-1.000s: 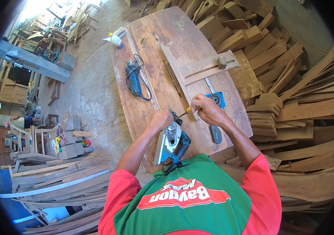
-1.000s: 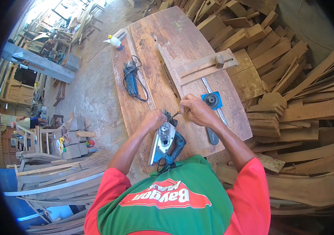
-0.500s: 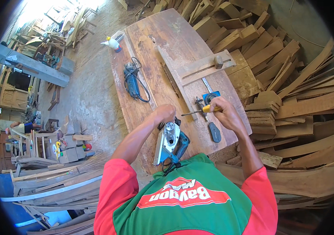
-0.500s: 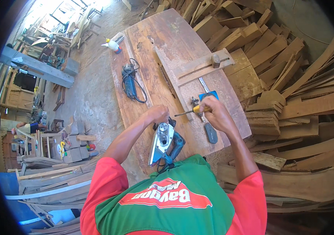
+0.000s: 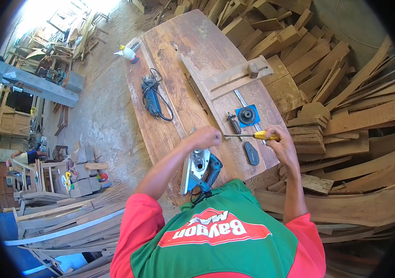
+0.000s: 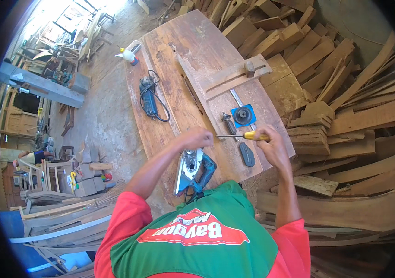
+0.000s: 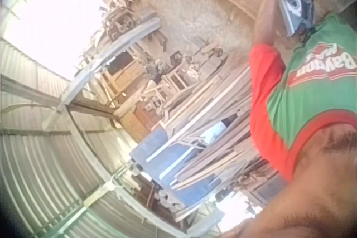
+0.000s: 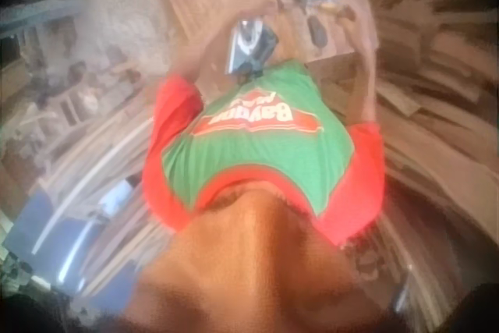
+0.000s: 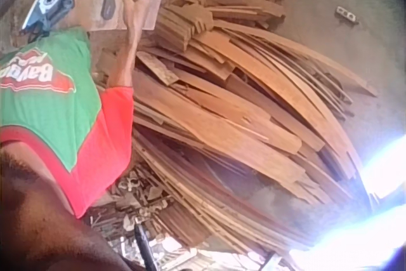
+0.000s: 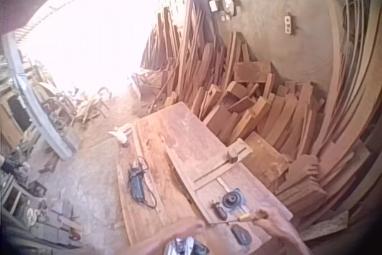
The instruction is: The person holds a power wood planer and uses a screwdriver to tighten several screws on its metal baseplate while standing at a workbench in a woodshop.
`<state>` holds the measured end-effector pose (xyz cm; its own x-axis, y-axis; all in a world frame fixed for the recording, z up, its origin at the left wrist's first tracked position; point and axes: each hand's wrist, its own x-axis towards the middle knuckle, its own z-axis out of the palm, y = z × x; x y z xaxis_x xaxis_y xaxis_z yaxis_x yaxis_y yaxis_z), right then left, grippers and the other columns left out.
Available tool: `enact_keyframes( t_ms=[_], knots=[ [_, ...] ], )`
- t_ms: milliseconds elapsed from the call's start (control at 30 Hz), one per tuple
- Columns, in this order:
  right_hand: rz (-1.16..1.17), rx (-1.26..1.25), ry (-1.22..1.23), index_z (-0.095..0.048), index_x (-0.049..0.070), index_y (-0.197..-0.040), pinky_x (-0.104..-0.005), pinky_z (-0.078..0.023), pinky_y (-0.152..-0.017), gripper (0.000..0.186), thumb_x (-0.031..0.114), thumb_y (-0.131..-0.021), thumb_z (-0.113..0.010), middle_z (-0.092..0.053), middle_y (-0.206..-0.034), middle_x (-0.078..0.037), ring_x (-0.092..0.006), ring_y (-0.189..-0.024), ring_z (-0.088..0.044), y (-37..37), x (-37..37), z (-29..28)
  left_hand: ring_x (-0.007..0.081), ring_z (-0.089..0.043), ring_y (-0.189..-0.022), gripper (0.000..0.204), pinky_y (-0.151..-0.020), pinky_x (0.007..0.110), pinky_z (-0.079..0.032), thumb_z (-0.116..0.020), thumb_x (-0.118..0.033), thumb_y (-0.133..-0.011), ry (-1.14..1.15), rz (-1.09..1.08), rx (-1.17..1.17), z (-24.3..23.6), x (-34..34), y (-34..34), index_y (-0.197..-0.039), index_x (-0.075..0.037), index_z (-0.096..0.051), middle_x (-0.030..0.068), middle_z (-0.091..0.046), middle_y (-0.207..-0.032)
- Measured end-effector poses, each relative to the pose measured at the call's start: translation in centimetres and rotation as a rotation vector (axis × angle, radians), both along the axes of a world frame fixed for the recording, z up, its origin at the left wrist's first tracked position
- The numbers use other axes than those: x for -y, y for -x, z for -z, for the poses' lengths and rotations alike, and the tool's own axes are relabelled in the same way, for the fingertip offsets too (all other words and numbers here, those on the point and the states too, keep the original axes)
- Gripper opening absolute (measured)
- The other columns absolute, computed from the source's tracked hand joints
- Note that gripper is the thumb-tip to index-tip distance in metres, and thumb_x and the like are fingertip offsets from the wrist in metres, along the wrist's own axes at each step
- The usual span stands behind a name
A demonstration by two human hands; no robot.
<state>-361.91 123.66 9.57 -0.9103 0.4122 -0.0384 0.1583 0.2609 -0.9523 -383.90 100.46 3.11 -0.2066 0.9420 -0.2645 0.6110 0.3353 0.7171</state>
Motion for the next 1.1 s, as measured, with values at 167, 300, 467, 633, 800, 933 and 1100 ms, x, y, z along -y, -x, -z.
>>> enact_keyframes(
  t_ms=[167,300,467,633,800,933,1100],
  knots=[
    [0.11,0.014,0.006,-0.057,0.004,-0.089,-0.0273,-0.044,-0.086,0.018,-0.006,-0.075,-0.061,-0.056,-0.097,-0.004,-0.0159,-0.095,-0.056,-2.5,-0.6,-2.2,0.0381,-0.068,-0.078,0.016,-0.075,0.046,-0.055,-0.063,-0.019,-0.079,0.168,0.212,-0.203,9.5,-2.2,-4.6,-0.08,-0.005,-0.071,0.0208,-0.069,-0.082],
    [0.091,0.031,0.0,-0.057,0.004,-0.089,-0.0271,-0.044,-0.087,0.019,-0.006,-0.074,-0.062,-0.056,-0.099,-0.004,-0.0152,-0.096,-0.055,-3.4,0.1,-2.4,0.0392,-0.068,-0.083,0.019,-0.079,0.046,-0.055,-0.061,-0.016,-0.079,0.185,0.248,-0.335,13.1,-1.8,-6.0,-0.089,-0.005,-0.072,0.0211,-0.07,-0.087],
    [0.096,0.093,0.089,-0.061,0.005,-0.098,-0.0261,-0.046,-0.082,0.021,-0.003,-0.078,-0.064,-0.06,-0.097,-0.003,-0.0126,-0.092,-0.057,-4.0,0.8,-1.6,0.0334,-0.069,-0.088,0.032,-0.08,0.042,-0.055,-0.063,-0.019,-0.085,0.031,-0.026,-0.11,3.8,-1.4,-5.6,-0.112,-0.002,-0.068,0.0193,-0.07,-0.096],
    [-0.059,0.195,0.278,-0.063,0.003,-0.111,-0.0258,-0.049,-0.068,0.025,0.005,-0.086,-0.066,-0.065,-0.083,-0.001,-0.0106,-0.075,-0.062,-0.8,4.3,-4.1,0.0107,-0.061,-0.081,0.03,-0.076,0.028,-0.052,-0.065,-0.023,-0.095,-0.225,-0.655,0.388,-0.9,8.4,-1.2,-0.113,0.001,-0.067,0.0046,-0.068,-0.092],
    [-0.202,0.17,0.148,-0.062,0.001,-0.112,-0.0291,-0.051,-0.064,0.026,0.009,-0.088,-0.067,-0.069,-0.082,-0.008,-0.0118,-0.073,-0.065,2.4,8.5,-4.7,0.0179,-0.063,-0.093,0.041,-0.085,0.033,-0.051,-0.07,-0.026,-0.091,-0.154,-0.854,0.339,-0.3,15.0,-1.7,-0.12,0.002,-0.063,0.0114,-0.069,-0.104],
    [-0.267,0.208,0.085,-0.063,0.0,-0.111,-0.0302,-0.051,-0.064,0.026,0.01,-0.088,-0.066,-0.07,-0.082,-0.01,-0.0125,-0.073,-0.065,3.2,9.1,-3.4,0.0297,-0.055,-0.12,0.069,-0.103,0.039,-0.043,-0.075,-0.037,-0.084,-0.115,-0.925,0.324,0.6,15.2,-6.9,-0.135,0.003,-0.051,0.0217,-0.059,-0.127],
    [-0.263,0.233,0.089,-0.061,-0.002,-0.113,-0.0261,-0.054,-0.065,0.026,0.01,-0.09,-0.066,-0.068,-0.086,-0.008,-0.0112,-0.072,-0.066,3.3,9.2,-3.4,0.0326,-0.043,-0.136,0.09,-0.114,0.042,-0.033,-0.079,-0.043,-0.079,-0.161,-0.921,0.356,1.8,15.3,-10.4,-0.146,0.002,-0.039,0.0255,-0.048,-0.143]
  ],
)
